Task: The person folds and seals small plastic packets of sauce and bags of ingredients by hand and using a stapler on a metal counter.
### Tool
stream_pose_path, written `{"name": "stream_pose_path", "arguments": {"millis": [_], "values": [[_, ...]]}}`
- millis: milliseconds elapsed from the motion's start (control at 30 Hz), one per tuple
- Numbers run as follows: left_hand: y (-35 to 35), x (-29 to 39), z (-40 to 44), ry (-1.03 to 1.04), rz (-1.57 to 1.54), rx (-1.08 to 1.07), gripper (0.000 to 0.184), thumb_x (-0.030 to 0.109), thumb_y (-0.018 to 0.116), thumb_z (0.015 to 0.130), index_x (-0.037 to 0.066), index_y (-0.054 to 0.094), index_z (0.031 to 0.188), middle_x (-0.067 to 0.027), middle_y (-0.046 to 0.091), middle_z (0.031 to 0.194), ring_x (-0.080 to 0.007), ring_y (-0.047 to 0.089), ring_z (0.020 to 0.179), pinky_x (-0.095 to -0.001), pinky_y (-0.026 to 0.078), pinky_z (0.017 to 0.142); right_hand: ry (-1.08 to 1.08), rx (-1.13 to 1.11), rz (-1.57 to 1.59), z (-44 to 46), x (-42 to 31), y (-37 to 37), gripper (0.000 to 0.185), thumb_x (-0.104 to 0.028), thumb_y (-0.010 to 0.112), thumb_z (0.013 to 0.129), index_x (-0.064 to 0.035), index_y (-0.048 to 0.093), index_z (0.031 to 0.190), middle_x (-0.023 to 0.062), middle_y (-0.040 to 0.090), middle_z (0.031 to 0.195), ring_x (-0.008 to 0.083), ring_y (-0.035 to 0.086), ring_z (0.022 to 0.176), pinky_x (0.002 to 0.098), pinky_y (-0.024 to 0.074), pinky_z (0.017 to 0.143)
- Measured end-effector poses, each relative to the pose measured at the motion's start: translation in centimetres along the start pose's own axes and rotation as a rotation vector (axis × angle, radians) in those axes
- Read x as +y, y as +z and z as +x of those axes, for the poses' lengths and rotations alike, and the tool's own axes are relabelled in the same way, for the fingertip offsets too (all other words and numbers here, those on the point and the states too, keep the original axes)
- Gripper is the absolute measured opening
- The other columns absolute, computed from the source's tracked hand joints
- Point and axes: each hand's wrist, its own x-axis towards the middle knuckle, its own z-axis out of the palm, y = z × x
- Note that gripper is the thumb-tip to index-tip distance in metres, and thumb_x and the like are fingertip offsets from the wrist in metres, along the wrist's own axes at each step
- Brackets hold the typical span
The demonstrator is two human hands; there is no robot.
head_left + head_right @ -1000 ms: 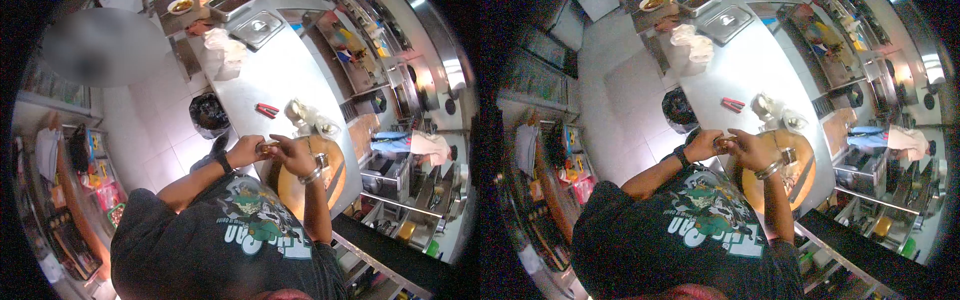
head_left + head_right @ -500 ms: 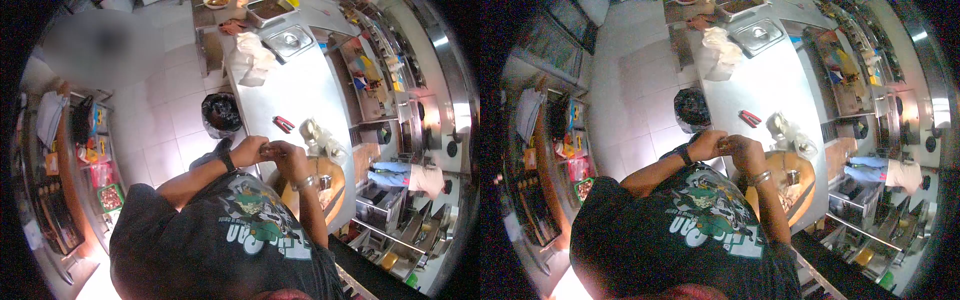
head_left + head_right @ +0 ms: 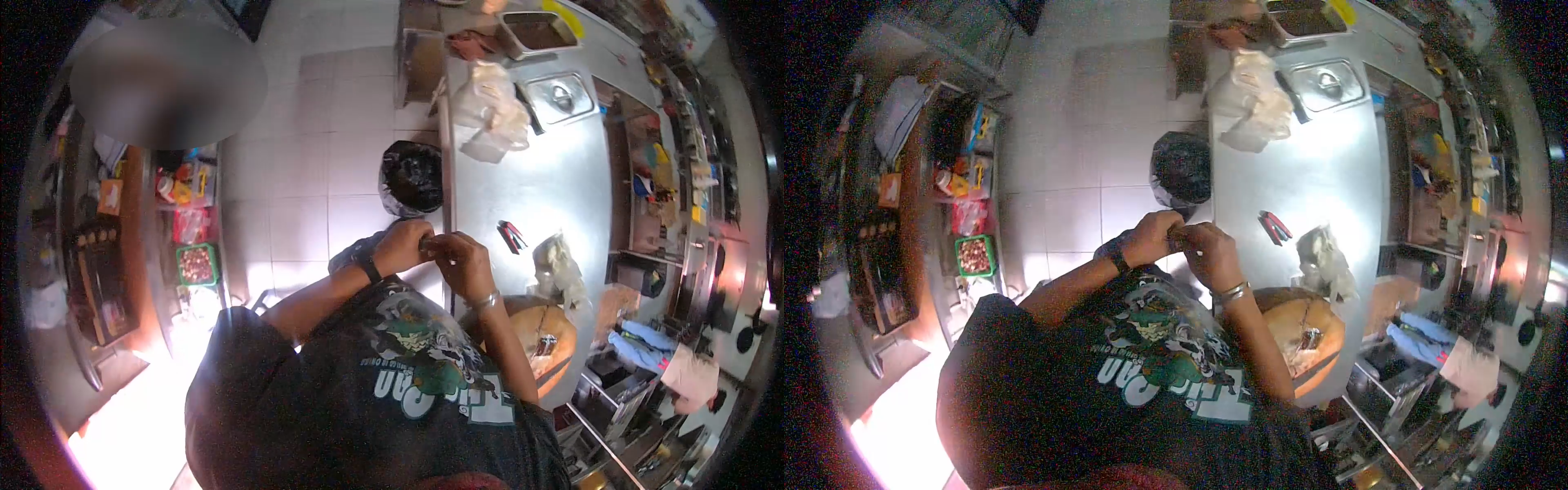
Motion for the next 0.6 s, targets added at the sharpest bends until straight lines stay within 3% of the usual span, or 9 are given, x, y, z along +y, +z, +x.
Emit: {"name": "stream_pose_path", "arguments": {"millis": [33,167,333,400,500,600], "values": [[-0.3,-0.5,0.0,-0.034,0.009,0.022,0.034,0.023,0.082,0.07,0.001,0.058,0.081,-0.0168,0.06,0.079,-0.0379,0.061,0.078,-0.0455,0.048,0.068,0.052,-0.025,0.003,0.7,0.2,0.3,0.013,-0.002,0.072,0.079,-0.0022,0.072,0.092,0.0138,0.07,0.085,0.0264,0.07,0.075,0.0338,0.0553,0.067],[-2.2,-1.9,0.4,-0.136,0.059,0.036,0.033,0.021,0.081,0.069,0.001,0.057,0.081,-0.0161,0.06,0.079,-0.0371,0.061,0.079,-0.0448,0.048,0.068,0.078,-0.063,-0.02,3.1,1.2,1.8,0.016,-0.006,0.074,0.08,-0.0046,0.074,0.096,0.0133,0.069,0.084,0.0289,0.068,0.073,0.0347,0.0535,0.065],[-3.1,-3.4,1.2,-0.041,0.0,0.029,0.03,0.014,0.079,0.069,0.004,0.054,0.083,-0.0141,0.059,0.082,-0.0358,0.059,0.081,-0.0431,0.047,0.069,0.06,-0.073,-0.1,4.3,2.0,3.4,0.019,-0.005,0.072,0.079,-0.0033,0.072,0.097,0.0137,0.066,0.085,0.0314,0.066,0.074,0.039,0.053,0.065],[-3.0,-3.9,1.7,-0.04,-0.003,0.015,0.028,0.009,0.076,0.068,0.004,0.054,0.085,-0.0145,0.059,0.084,-0.0362,0.059,0.084,-0.0431,0.047,0.071,-0.093,-0.044,-0.177,4.5,2.7,4.1,0.023,-0.005,0.071,0.077,-0.0036,0.068,0.1,0.0127,0.063,0.085,0.0315,0.063,0.075,0.0417,0.0517,0.065],[-3.1,-4.5,2.1,-0.019,-0.016,-0.008,0.027,0.002,0.072,0.065,0.003,0.055,0.086,-0.0151,0.059,0.086,-0.0371,0.058,0.087,-0.0435,0.047,0.074,-0.085,-0.16,-0.256,4.0,4.2,5.3,0.026,-0.011,0.069,0.078,-0.0022,0.061,0.1,0.0131,0.06,0.09,0.0323,0.06,0.087,0.0441,0.0516,0.071],[-2.7,-5.3,2.5,-0.009,-0.012,-0.012,0.027,-0.001,0.071,0.063,0.002,0.056,0.086,-0.0157,0.058,0.086,-0.0376,0.057,0.09,-0.0443,0.048,0.077,-0.054,-0.138,-0.291,4.1,4.3,5.5,0.027,-0.012,0.069,0.079,-0.003,0.06,0.103,0.0126,0.057,0.089,0.032,0.059,0.085,0.045,0.0513,0.071]]}}
